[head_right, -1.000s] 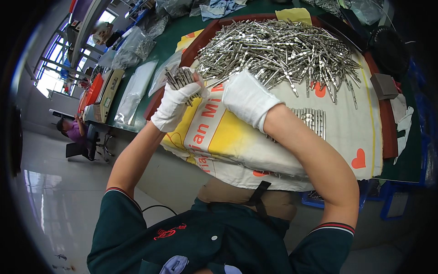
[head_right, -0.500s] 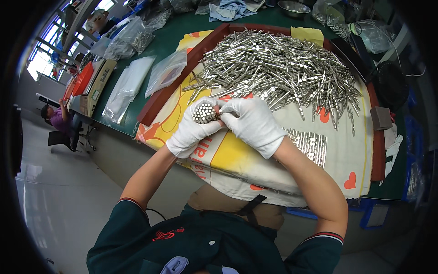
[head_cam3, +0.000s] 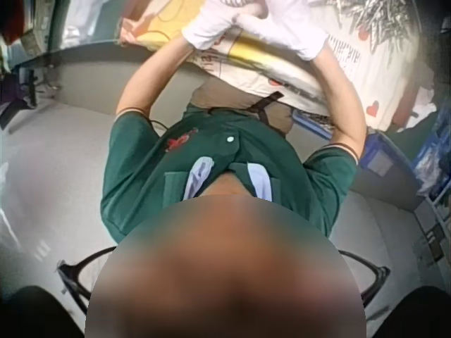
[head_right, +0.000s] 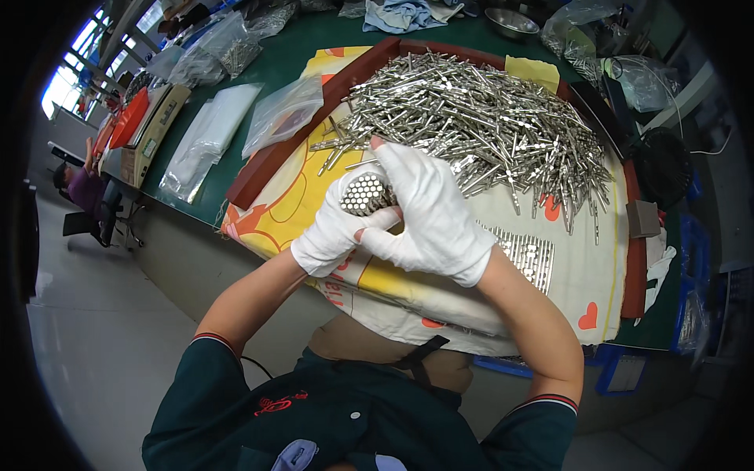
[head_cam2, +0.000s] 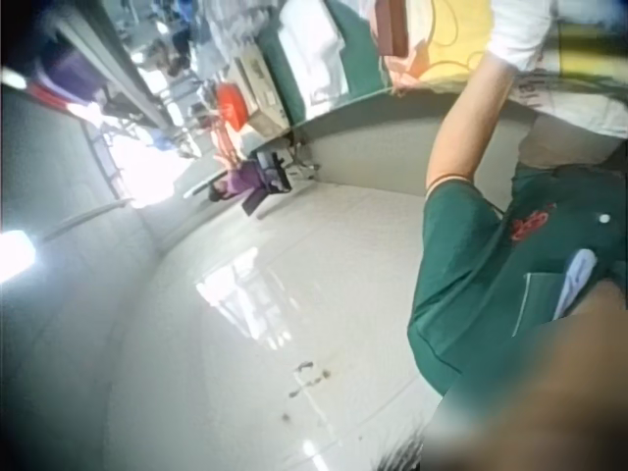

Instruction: Sorting, aligning, and deburring small metal pins before bagging them.

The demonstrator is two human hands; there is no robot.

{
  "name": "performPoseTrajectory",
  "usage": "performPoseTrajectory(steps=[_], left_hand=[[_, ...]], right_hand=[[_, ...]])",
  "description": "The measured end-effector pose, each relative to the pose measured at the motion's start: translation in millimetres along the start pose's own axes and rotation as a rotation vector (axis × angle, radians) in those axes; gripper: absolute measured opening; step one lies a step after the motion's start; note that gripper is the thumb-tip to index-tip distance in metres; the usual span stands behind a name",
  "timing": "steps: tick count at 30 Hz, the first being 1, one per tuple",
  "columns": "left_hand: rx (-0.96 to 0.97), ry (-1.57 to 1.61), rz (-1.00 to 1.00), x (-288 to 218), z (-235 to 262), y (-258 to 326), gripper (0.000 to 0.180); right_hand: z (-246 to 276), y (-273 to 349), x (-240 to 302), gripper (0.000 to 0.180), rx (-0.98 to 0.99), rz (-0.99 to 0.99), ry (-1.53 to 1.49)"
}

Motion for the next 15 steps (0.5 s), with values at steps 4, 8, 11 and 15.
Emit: performPoseTrajectory(steps=[4, 8, 11, 15], left_hand=[[0.109, 0.059, 0.031, 7, -8, 0, 0.041], [0.136, 0.070, 0.023, 9, -9, -1, 0.036], [0.143, -0.014, -0.026, 8, -7, -1, 0.034], [0.176, -0.119, -0.002, 8, -7, -1, 0.034]], right_hand=[[-24, 1, -17, 0.080, 0.253, -0.153, -0.237], [-20, 2, -13, 0.079, 0.155, 0.046, -0.107], [-25, 2, -21, 0.078, 0.213, -0.061, -0.284], [-15, 3, -21, 0.075, 0.145, -0.056, -0.188]])
Point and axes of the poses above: each hand's wrist, its own y-axis away from the middle knuckle, its own z-axis out of the back of the hand, x = y × z, the point moved 8 cm from there along -y, towards the middle knuckle, and after that the axes turned 11 degrees about x, right-handed, at the moved point
